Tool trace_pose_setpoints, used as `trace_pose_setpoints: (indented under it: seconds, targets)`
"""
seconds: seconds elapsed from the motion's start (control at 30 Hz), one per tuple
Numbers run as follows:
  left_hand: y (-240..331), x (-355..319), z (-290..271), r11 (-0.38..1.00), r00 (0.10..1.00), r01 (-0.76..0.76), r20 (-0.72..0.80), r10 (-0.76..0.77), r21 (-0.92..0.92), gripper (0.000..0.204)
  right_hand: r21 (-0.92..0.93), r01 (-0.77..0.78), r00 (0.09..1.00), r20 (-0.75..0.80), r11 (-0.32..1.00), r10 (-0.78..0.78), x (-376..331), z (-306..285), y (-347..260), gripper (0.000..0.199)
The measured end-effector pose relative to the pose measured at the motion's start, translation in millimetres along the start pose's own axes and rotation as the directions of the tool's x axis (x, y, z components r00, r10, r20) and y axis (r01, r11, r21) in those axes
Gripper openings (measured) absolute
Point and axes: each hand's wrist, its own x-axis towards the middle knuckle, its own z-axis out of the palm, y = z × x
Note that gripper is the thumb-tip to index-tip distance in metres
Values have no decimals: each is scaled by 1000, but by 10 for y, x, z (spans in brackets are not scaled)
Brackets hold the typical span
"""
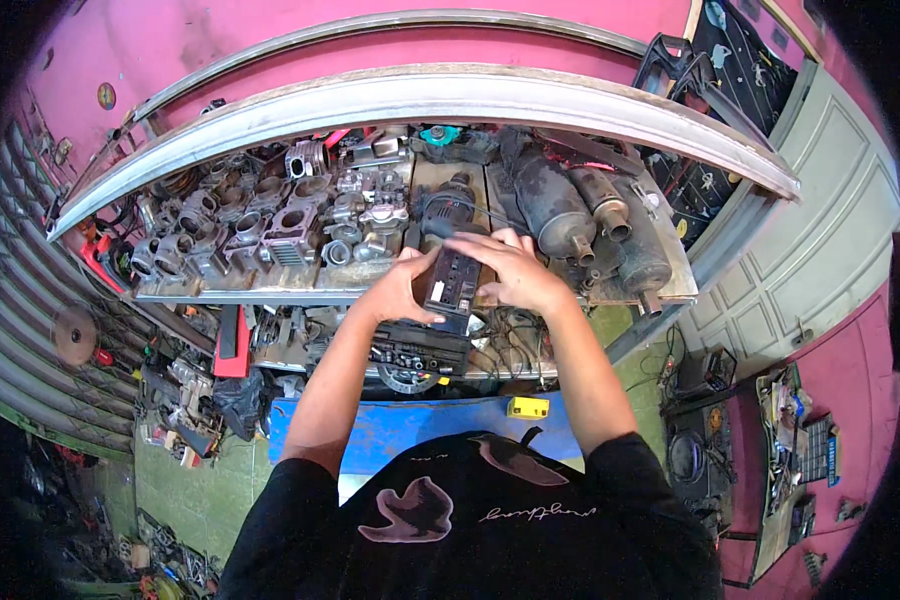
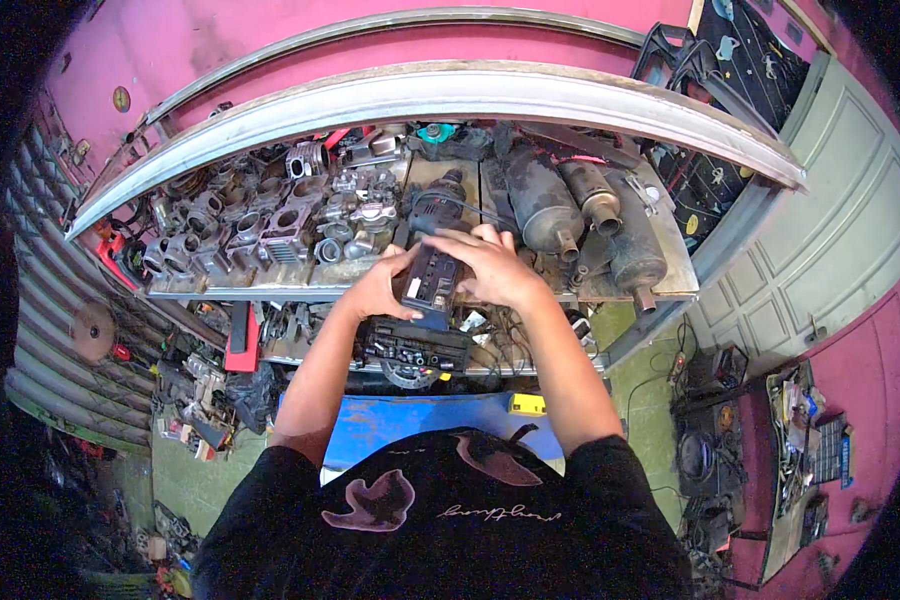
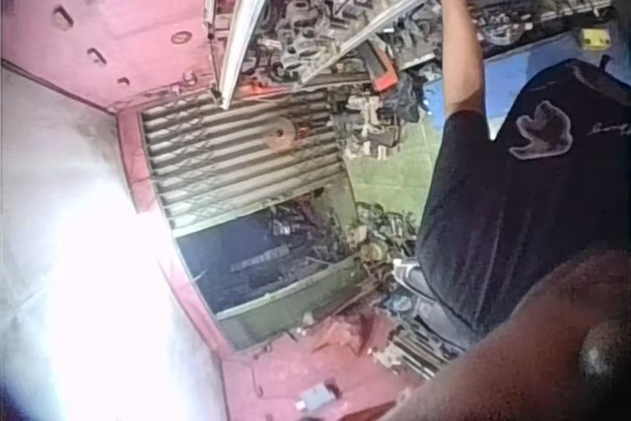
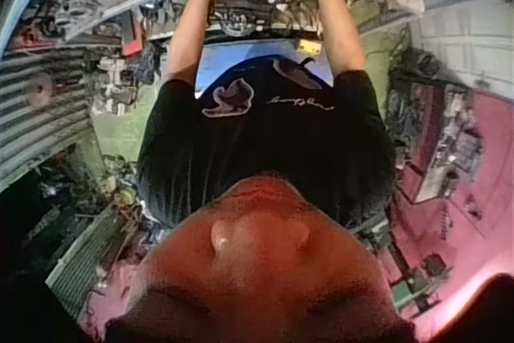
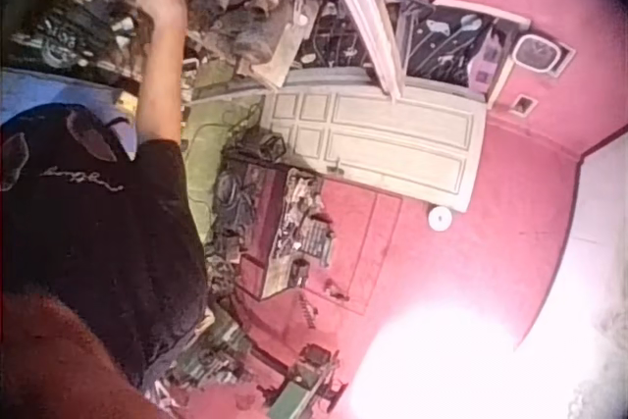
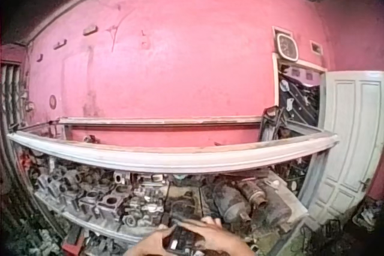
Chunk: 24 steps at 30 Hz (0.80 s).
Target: The person picks up several black rectangular batteries from a blue workbench and places them on a metal shelf filled with various mechanical parts. They handle the batteries one by one, turning them over to inspect the labels and sides before stacking them on the shelf.
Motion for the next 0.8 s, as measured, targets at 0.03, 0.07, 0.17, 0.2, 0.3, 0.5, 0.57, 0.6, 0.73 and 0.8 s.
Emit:
trace_pose_setpoints:
  seconds: [0.03, 0.07, 0.17, 0.2, 0.3, 0.5, 0.57, 0.6, 0.73, 0.8]
  targets:
    - [15, 13, -15, 1000, 1000, -2, 20, 2, 5, 124, -1, -4, 996, 93, 1000, 4, 85, -41, 34, 105]
    - [-25, 4, -40, 999, 999, -38, 19, 38, 3, 121, 1, -1, 982, 191, 1000, 1, 154, -56, 62, 106]
    - [-69, -25, -143, 997, 998, -68, 15, 69, -31, 111, 49, 57, 986, 152, 997, -64, 256, -50, 183, 103]
    - [-8, -63, -182, 998, 1000, -26, 15, 27, -63, 107, 21, -50, 977, 209, 999, 44, 286, -47, 163, 98]
    - [39, -213, -176, 1000, 989, 26, -142, -27, -8, 90, 21, -23, 995, 101, 1000, 21, 220, -43, 104, 93]
    - [391, -479, 149, 946, 890, -40, -419, 181, 323, 101, -124, -102, 967, -246, 987, 69, -90, 331, 8, 96]
    - [446, -490, 198, 912, 964, 69, -261, 43, 404, 114, -91, -116, 981, -169, 989, 99, -147, 312, 16, 100]
    - [463, -466, 213, 889, 971, 96, -240, 16, 448, 114, -96, -113, 983, -153, 989, 98, -174, 263, -2, 101]
    - [268, -350, 137, 839, 983, 44, -174, 62, 543, 111, -69, -188, 966, -191, 980, 172, -283, 203, -133, 109]
    - [201, -310, 105, 843, 976, -33, -166, 144, 536, 107, -24, -254, 954, -169, 967, 247, -337, 237, -177, 108]
